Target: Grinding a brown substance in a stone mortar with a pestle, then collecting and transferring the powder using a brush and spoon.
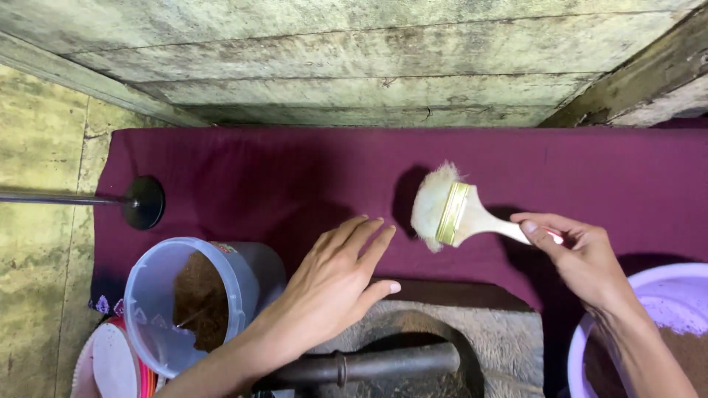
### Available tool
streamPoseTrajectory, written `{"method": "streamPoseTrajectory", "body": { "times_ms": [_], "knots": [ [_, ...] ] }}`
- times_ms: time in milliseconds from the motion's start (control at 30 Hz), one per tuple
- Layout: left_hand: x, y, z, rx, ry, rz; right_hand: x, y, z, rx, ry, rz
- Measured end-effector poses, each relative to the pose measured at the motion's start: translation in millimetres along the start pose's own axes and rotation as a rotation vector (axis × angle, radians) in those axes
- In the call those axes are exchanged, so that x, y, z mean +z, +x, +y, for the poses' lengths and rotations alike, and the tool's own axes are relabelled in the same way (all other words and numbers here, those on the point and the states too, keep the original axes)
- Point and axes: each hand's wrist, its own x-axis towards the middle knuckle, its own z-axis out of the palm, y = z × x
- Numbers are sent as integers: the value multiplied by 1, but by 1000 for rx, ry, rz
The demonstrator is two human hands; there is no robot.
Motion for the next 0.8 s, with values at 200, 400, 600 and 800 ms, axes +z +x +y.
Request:
{"method": "streamPoseTrajectory", "body": {
  "times_ms": [200, 400, 600, 800],
  "knots": [
    [8, -3, 1, -7, -78, -80, 7, 33, 34, -31, -111, -95],
    [16, -7, -2, -34, -164, -88, 21, 38, 31, -11, -156, -133],
    [-10, -14, -10, -60, -315, -86, 15, -24, -17, -460, -344, 49],
    [-32, -50, -18, -279, -679, -142, 12, -90, 16, -430, 136, -195]
  ]
}}
